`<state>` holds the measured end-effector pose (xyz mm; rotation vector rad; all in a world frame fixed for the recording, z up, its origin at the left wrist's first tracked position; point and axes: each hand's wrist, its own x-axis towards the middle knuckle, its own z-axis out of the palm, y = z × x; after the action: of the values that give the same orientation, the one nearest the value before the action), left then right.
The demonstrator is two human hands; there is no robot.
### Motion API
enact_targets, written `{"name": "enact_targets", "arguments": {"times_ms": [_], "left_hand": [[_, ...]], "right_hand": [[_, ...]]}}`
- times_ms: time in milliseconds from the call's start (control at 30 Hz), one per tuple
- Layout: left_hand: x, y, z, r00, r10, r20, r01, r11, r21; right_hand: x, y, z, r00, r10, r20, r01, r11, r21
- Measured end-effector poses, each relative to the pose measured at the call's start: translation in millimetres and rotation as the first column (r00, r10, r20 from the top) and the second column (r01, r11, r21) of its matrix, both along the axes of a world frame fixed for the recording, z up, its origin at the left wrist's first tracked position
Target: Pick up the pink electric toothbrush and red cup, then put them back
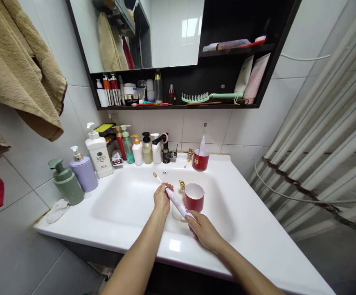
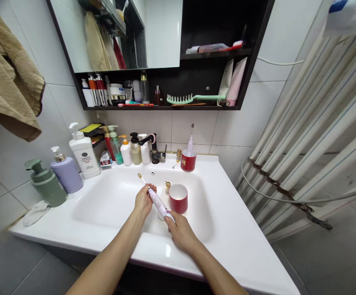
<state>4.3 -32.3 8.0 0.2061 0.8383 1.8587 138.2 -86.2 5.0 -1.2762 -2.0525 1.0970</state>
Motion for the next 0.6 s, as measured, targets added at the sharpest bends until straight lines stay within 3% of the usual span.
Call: {"name": "enact_targets", "arguments": {"times_ms": [167,300,433,600], "left_hand": [[-1,1,-1.2,1.000,-0.003,-0.010,0.003,1.000,-0.021],[-2,3,-1.7,0.998,-0.025,-0.059,0.022,0.998,-0.059],[-12,4,-1.0,0.976,-0.030,-0.217,-0.004,0.988,-0.157],[-16,14,4.9,0.895,-0.219,-0.388,0.112,0.954,-0.279]], "right_hand": [[1,-1,1.8,0.998,-0.051,0.030,0.048,0.996,0.080],[2,-1,1.0,0.999,-0.007,-0.042,0.004,0.997,-0.077],[3,-3,0.0,0.996,-0.007,-0.090,0.002,0.999,-0.050],[11,5,8.4,0.967,-0.057,-0.248,0.023,0.990,-0.139]]}}
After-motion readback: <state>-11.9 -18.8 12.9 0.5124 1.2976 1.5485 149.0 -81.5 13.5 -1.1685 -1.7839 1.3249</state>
